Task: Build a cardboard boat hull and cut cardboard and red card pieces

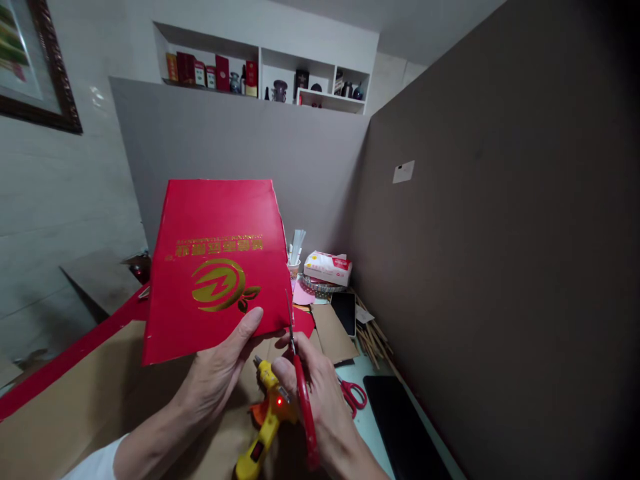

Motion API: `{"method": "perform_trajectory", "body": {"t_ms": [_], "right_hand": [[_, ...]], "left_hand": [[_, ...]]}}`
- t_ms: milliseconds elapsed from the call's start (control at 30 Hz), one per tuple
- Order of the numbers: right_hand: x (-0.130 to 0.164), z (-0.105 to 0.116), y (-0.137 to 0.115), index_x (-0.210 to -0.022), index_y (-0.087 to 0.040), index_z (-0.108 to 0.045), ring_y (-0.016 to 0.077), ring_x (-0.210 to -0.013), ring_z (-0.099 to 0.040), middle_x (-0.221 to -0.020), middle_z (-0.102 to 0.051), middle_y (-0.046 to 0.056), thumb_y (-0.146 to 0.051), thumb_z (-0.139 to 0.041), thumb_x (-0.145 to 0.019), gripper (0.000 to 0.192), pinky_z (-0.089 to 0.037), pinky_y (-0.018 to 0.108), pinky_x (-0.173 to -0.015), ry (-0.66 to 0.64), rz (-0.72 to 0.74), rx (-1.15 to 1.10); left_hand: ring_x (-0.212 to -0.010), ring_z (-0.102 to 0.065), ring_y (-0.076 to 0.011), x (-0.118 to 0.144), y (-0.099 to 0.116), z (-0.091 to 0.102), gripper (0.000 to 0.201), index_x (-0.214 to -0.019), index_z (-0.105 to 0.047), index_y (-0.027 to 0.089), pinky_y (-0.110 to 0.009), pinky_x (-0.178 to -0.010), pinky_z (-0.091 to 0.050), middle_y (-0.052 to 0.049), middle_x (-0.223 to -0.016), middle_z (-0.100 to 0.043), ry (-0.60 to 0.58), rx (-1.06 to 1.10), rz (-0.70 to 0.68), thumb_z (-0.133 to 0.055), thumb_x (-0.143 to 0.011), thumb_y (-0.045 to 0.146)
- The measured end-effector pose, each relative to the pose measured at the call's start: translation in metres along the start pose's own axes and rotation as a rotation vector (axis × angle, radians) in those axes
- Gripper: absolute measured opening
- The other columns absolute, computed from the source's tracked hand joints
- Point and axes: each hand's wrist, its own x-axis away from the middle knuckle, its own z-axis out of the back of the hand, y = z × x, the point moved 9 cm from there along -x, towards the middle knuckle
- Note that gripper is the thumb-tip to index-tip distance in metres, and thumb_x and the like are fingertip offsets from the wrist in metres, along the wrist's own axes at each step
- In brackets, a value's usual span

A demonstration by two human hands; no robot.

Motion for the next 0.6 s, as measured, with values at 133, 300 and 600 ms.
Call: {"method": "perform_trajectory", "body": {"t_ms": [133, 300, 600], "right_hand": [[-0.001, 0.002, 0.000, -0.084, -0.021, -0.054, 0.0135, -0.066, -0.044, -0.071, -0.049, -0.005, -0.041, -0.058, -0.092, 0.022, -0.031, 0.024, -0.062, 0.028, 0.024, -0.019], [-0.001, 0.001, 0.006, -0.076, -0.021, -0.052, 0.0118, -0.060, -0.042, -0.063, -0.047, -0.006, -0.042, -0.059, -0.092, 0.028, -0.030, 0.023, -0.057, 0.030, -0.004, -0.013], [-0.001, 0.001, 0.012, -0.070, -0.021, -0.050, 0.0102, -0.050, -0.038, -0.054, -0.043, -0.007, -0.041, -0.057, -0.094, 0.032, -0.027, 0.024, -0.051, 0.114, 0.054, 0.137]], "left_hand": [[-0.100, -0.074, -0.0213, 0.000, -0.002, -0.001, 0.044, -0.107, -0.073, 0.026, -0.028, -0.086, -0.062, 0.004, -0.104, -0.080, -0.016, -0.013, -0.007, -0.088, -0.067, 0.023], [-0.083, -0.075, -0.0199, -0.001, -0.006, -0.002, 0.027, -0.092, -0.076, 0.025, -0.028, -0.079, -0.063, 0.003, -0.092, -0.080, -0.032, -0.066, 0.016, -0.087, -0.068, 0.028], [-0.075, -0.074, -0.0186, 0.000, -0.011, 0.000, 0.016, -0.084, -0.076, 0.025, -0.030, -0.081, -0.064, 0.003, -0.085, -0.079, -0.013, -0.037, 0.072, -0.085, -0.071, 0.026]]}}
